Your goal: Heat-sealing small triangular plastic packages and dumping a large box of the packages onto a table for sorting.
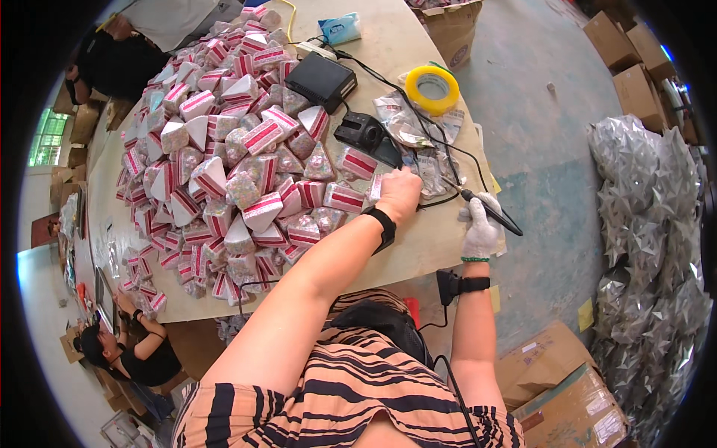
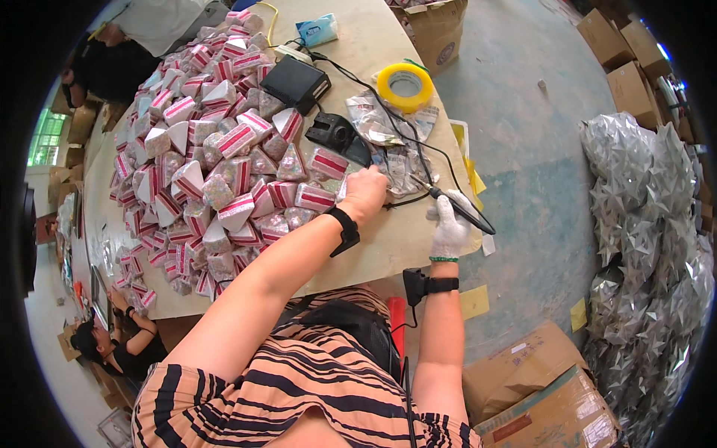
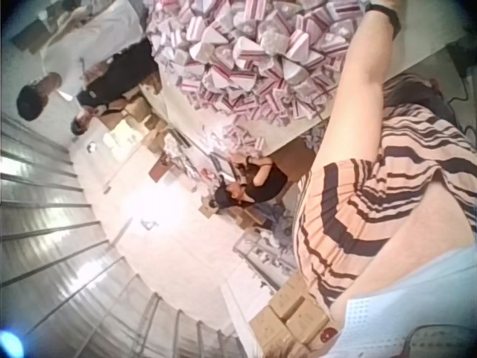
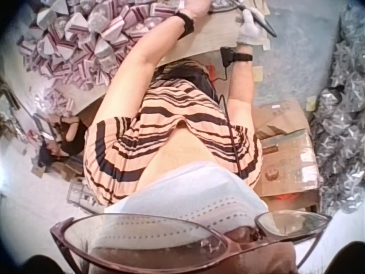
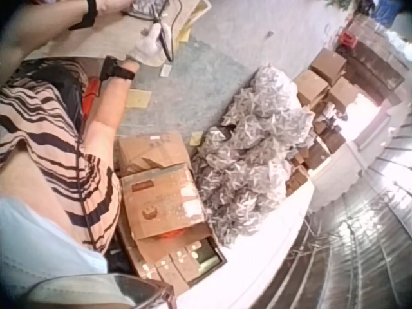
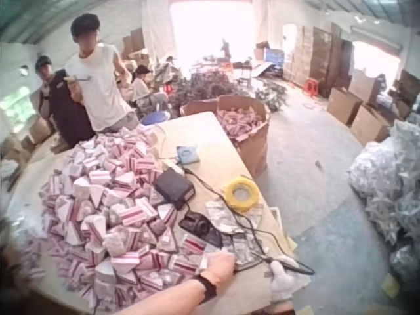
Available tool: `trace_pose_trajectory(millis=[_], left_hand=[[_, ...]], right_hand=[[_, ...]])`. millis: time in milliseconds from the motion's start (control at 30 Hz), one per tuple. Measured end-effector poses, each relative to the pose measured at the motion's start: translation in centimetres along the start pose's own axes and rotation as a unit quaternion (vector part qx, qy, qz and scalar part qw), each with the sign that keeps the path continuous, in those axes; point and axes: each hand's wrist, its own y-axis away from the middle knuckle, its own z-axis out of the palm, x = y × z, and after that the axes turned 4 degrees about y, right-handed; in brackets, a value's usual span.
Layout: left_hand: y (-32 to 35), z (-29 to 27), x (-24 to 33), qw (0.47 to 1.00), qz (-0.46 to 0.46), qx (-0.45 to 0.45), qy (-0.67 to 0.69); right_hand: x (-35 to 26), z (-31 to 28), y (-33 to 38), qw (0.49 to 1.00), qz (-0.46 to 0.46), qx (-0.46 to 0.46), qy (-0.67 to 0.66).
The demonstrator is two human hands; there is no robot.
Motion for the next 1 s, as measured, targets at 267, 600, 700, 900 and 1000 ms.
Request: trace_pose_trajectory(millis=[267,600,700,900,1000], left_hand=[[-1.0,0.6,-0.1,0.976,0.016,0.11,0.189],[-3.4,3.7,-0.4,0.991,0.06,0.117,0.039],[-3.6,3.6,-0.1,0.993,0.065,0.101,0.011],[-4.0,4.1,-0.7,0.993,0.057,0.101,-0.019],[-4.4,4.4,-0.9,0.995,0.05,0.088,-0.002]], right_hand=[[4.0,0.2,-0.1,0.995,0.088,0.035,-0.032],[4.9,0.4,1.0,0.989,0.123,0.079,-0.027],[4.9,-0.2,1.2,0.986,0.128,0.098,-0.041],[3.7,-1.3,2.2,0.989,0.085,0.073,-0.1],[3.8,-0.2,1.7,0.99,0.087,0.085,-0.066]])
